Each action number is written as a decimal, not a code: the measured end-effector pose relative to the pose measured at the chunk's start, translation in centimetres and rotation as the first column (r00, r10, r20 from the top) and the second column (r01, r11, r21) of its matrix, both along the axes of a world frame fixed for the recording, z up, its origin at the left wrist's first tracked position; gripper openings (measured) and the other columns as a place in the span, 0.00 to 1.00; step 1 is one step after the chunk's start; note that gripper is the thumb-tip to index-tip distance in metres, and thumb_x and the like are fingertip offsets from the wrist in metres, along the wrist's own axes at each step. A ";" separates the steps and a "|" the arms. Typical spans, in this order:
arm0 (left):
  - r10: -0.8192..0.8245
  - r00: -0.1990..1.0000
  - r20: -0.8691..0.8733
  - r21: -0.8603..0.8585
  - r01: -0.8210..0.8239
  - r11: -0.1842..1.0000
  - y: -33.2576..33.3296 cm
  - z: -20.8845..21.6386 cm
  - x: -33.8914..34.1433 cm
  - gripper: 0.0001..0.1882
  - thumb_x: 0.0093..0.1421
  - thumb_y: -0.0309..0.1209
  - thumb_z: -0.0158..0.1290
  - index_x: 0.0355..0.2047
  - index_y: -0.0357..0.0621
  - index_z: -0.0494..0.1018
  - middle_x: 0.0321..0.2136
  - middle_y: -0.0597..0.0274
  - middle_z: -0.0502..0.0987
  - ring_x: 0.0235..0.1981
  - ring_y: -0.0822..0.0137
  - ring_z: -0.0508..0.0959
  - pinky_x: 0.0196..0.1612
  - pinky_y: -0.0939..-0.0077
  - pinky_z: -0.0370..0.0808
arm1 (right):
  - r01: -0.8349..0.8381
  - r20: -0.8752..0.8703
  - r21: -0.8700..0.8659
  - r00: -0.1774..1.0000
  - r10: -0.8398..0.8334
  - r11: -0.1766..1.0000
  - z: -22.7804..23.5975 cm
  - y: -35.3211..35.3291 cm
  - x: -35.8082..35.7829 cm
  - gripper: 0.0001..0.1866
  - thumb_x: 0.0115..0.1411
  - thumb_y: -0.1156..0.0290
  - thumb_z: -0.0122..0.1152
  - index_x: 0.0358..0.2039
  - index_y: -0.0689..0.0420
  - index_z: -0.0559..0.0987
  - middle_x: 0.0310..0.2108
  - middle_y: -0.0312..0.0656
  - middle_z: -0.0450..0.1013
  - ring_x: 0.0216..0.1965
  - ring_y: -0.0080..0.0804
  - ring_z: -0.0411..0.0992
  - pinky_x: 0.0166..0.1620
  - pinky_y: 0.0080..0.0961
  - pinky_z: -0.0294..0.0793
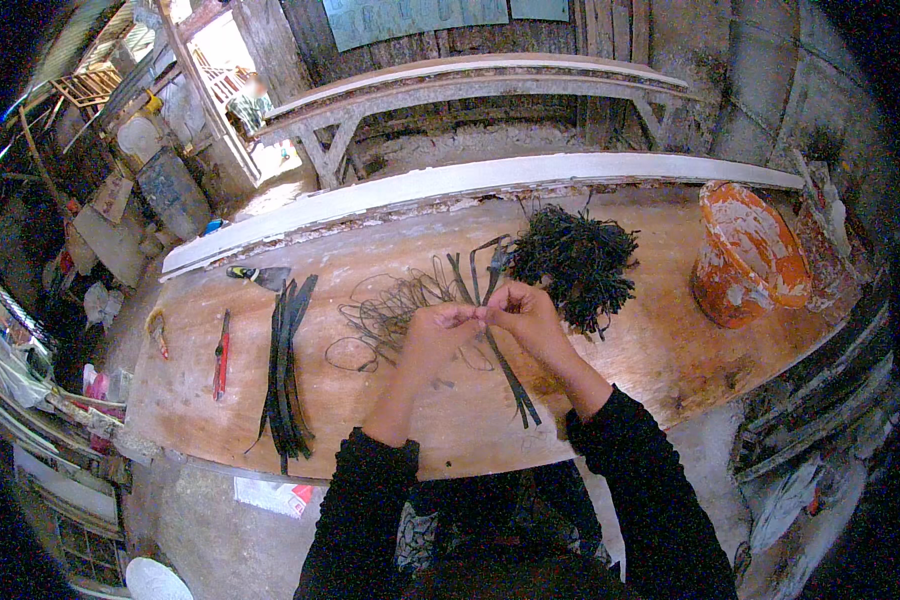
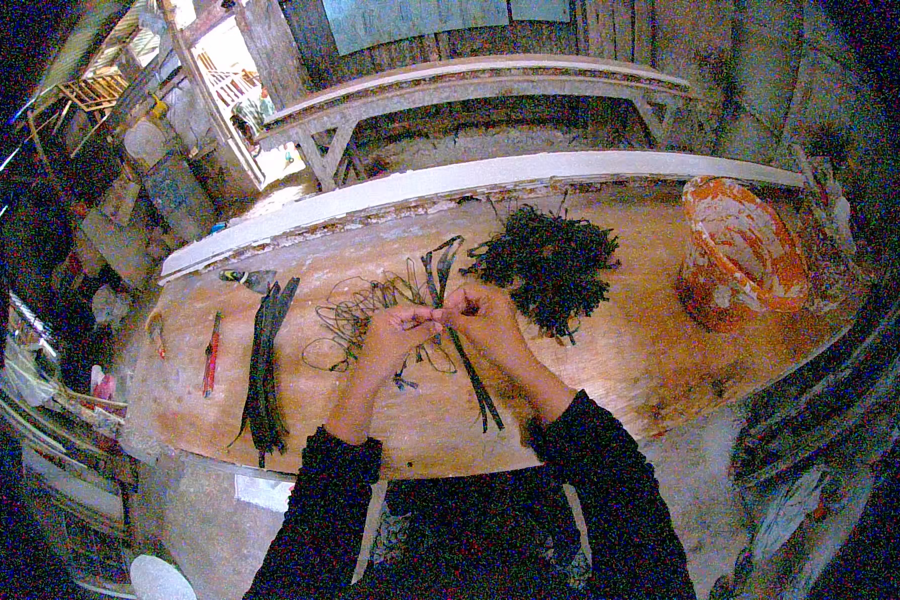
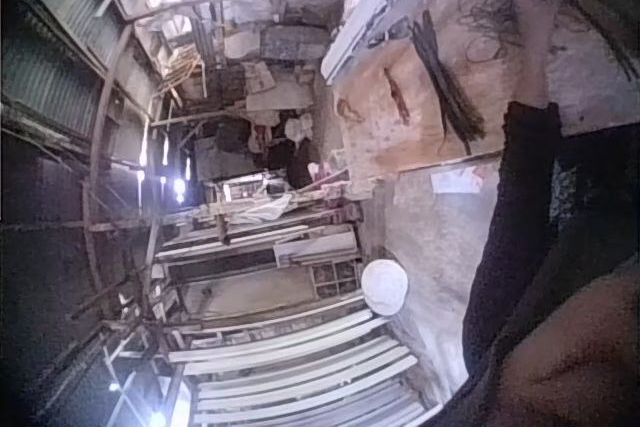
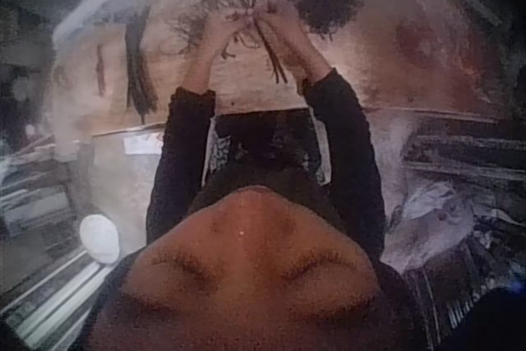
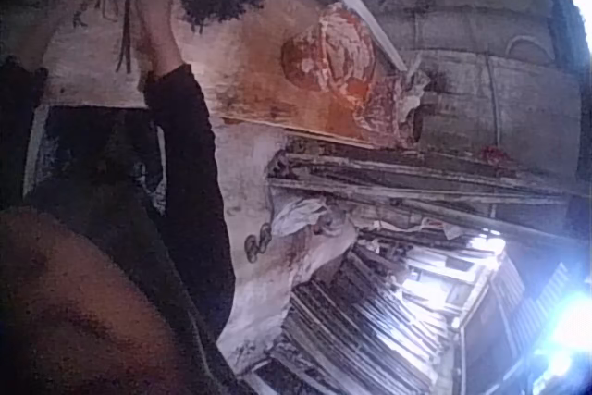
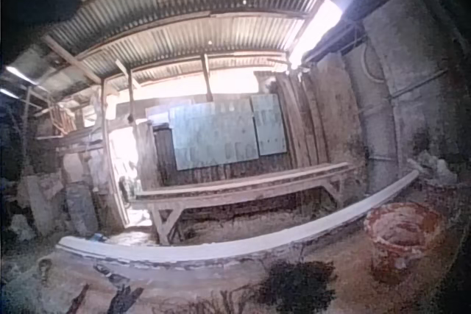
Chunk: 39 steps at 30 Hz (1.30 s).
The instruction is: The person separates tangled black rubber strips on a wooden workbench by hand, pulling individual strands apart and placing them into a pile. The person handles the strips one at a time, untangling and organizing them without using tools.
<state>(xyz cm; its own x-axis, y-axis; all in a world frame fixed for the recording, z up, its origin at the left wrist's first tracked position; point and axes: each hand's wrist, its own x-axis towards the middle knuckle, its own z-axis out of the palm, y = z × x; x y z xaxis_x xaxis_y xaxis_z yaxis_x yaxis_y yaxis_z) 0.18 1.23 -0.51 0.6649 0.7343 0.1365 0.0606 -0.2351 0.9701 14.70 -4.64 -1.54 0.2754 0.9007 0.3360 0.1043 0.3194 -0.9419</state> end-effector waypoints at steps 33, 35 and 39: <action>-0.119 0.982 0.144 -0.307 0.158 0.939 -0.3 1.1 -0.2 0.10 0.46 0.25 0.53 0.29 0.36 0.69 0.26 0.63 0.72 0.26 0.74 0.72 0.32 0.83 0.70 | -0.017 0.155 -0.053 0.988 0.025 0.998 0.1 0.0 0.6 0.07 0.43 0.74 0.60 0.18 0.56 0.69 0.18 0.29 0.65 0.21 0.14 0.61 0.25 0.11 0.59; -0.108 0.987 0.120 -0.282 0.138 0.949 -0.3 1.0 -0.2 0.08 0.46 0.25 0.53 0.28 0.37 0.69 0.26 0.63 0.72 0.26 0.75 0.71 0.31 0.84 0.69 | 0.034 0.210 -0.068 0.978 -0.019 0.997 0.3 -0.2 0.3 0.07 0.43 0.74 0.60 0.18 0.56 0.69 0.19 0.29 0.65 0.21 0.14 0.61 0.25 0.12 0.59; -0.130 0.990 -0.058 -0.119 0.122 0.985 0.1 0.7 -0.2 0.08 0.46 0.24 0.52 0.28 0.36 0.70 0.23 0.61 0.73 0.22 0.73 0.72 0.27 0.83 0.70 | -0.021 -0.002 -0.012 1.000 0.021 1.000 1.1 -0.5 0.1 0.06 0.44 0.72 0.58 0.19 0.55 0.70 0.24 0.29 0.65 0.27 0.15 0.62 0.29 0.15 0.60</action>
<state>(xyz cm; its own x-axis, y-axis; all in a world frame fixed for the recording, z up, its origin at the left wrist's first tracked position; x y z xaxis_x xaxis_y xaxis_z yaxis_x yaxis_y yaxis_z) 0.02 1.32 0.22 0.7578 0.6524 0.0095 0.1014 -0.1322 0.9860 14.76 -5.14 -0.47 0.2571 0.9101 0.3248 0.0963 0.3103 -0.9457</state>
